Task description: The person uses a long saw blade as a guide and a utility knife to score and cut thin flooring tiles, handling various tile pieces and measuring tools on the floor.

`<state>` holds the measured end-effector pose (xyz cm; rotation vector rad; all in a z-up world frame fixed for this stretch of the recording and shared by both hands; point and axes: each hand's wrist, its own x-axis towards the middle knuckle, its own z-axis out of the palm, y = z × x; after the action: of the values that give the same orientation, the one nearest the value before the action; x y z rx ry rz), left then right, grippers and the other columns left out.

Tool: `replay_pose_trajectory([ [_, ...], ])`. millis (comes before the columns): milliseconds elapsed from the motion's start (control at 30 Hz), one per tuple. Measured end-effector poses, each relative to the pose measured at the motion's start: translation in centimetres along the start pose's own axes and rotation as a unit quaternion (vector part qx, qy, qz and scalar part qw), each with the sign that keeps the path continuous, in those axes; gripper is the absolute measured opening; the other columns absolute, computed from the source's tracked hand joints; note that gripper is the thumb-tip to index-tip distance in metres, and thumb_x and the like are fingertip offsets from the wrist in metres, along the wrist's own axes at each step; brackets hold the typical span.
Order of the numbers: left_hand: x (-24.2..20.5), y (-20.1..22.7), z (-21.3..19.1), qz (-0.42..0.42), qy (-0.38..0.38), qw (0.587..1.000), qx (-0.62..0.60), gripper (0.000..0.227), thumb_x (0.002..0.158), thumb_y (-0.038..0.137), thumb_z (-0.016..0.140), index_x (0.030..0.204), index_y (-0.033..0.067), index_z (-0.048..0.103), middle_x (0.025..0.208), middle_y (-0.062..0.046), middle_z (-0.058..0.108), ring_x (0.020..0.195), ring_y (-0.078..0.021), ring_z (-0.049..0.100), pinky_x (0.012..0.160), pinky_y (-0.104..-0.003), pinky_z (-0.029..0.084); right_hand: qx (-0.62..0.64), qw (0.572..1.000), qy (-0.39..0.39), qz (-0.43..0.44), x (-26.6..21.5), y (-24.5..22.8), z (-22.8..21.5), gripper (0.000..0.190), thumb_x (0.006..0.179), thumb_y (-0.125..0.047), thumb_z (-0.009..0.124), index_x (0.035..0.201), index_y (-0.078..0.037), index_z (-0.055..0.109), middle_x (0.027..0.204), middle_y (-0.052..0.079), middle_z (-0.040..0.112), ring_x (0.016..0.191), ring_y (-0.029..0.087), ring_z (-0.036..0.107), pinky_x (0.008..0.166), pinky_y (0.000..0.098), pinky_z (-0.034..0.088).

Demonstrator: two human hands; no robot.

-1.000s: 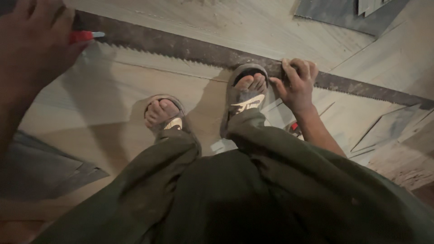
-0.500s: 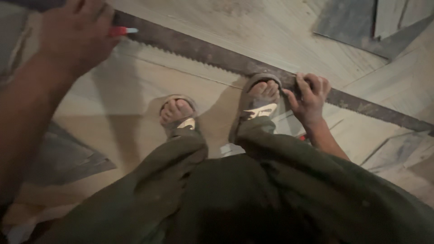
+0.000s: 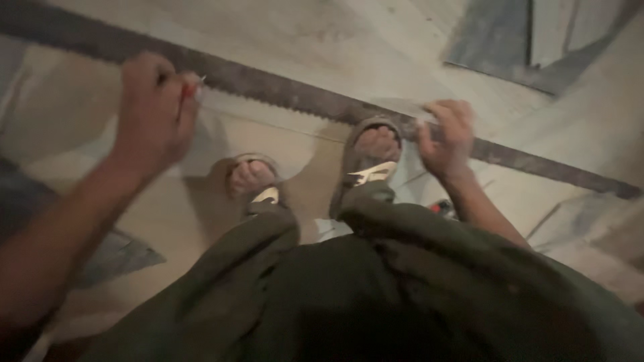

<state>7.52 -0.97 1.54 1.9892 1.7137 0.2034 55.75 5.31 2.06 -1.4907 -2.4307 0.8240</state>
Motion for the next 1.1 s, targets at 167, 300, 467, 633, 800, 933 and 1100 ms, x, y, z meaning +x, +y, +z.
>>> replay_pose_trajectory([
  [167,-0.7,7.7,0.7,-0.369,-0.125,0.759,-0.521,0.029,0.111,0.023,0.058,0.132,0.0068,0.071,0.081,-0.013,0.064,0.067,-0.0234,0.064,0.059,-0.039,0.052,0.193,0.957,-0.204,-0.073,3.9,-7.5,2.4,0.056,0.090,-0.007,0.071,0.144,-0.005,0.055,0.131,0.019,0.062,0.115,0.038,0.063,0.093,0.0445,0.055],
  [300,-0.1,10.8,1.3,-0.342,-0.070,0.734,-0.583,0.028,0.104,0.019,0.059,0.122,0.0003,0.068,0.099,-0.003,0.071,0.086,-0.0102,0.068,0.075,-0.026,0.057,0.189,0.924,-0.251,-0.218,7.0,-14.2,6.2,0.082,0.104,-0.035,0.064,0.161,0.005,0.020,0.144,0.026,0.049,0.123,0.043,0.059,0.103,0.0517,0.050],
  [467,0.0,10.2,1.1,-0.305,-0.048,0.812,-0.495,0.040,0.109,0.028,0.052,0.128,-0.0044,0.064,0.116,-0.020,0.069,0.108,-0.0247,0.066,0.097,-0.039,0.054,0.173,0.931,-0.307,-0.099,10.3,-16.3,8.1,0.064,0.099,-0.020,0.056,0.155,-0.004,0.031,0.137,0.025,0.058,0.093,0.041,0.070,0.076,0.0489,0.057],
  [633,-1.6,5.0,-0.7,-0.161,-0.089,0.974,-0.133,0.087,0.095,0.042,0.071,0.155,-0.0104,0.034,0.156,-0.034,0.033,0.145,-0.0497,0.030,0.116,-0.059,0.028,0.047,0.953,-0.286,-0.089,16.4,-16.1,8.2,0.028,0.106,-0.030,0.057,0.125,-0.010,0.053,0.086,0.019,0.072,0.074,0.042,0.068,0.062,0.0550,0.051],
  [800,-2.0,0.9,-0.6,-0.167,-0.098,0.979,0.067,0.097,0.088,0.045,0.075,0.161,-0.0031,0.034,0.168,-0.024,0.022,0.154,-0.0473,0.017,0.121,-0.068,0.018,0.004,0.955,-0.219,-0.200,20.2,-17.2,11.5,0.032,0.101,-0.032,0.062,0.112,-0.002,0.056,0.088,0.020,0.073,0.070,0.041,0.069,0.056,0.0521,0.051],
  [933,-1.4,0.7,-0.2,-0.188,-0.142,0.969,0.077,0.099,0.085,0.047,0.075,0.159,-0.0035,0.034,0.168,-0.022,0.021,0.154,-0.0460,0.016,0.117,-0.071,0.020,-0.036,0.949,-0.248,-0.189,21.0,-18.8,14.6,0.032,0.101,-0.034,0.060,0.109,-0.003,0.059,0.076,0.018,0.072,0.061,0.038,0.069,0.049,0.0490,0.051],
  [1100,-0.9,0.5,-0.7,-0.187,-0.157,0.966,0.086,0.099,0.083,0.047,0.077,0.159,-0.0020,0.035,0.168,-0.021,0.021,0.154,-0.0456,0.018,0.111,-0.076,0.026,-0.068,0.942,-0.241,-0.222,21.2,-19.0,16.5,0.025,0.104,-0.027,0.057,0.113,-0.004,0.060,0.071,0.013,0.072,0.058,0.032,0.070,0.046,0.0452,0.050],
])
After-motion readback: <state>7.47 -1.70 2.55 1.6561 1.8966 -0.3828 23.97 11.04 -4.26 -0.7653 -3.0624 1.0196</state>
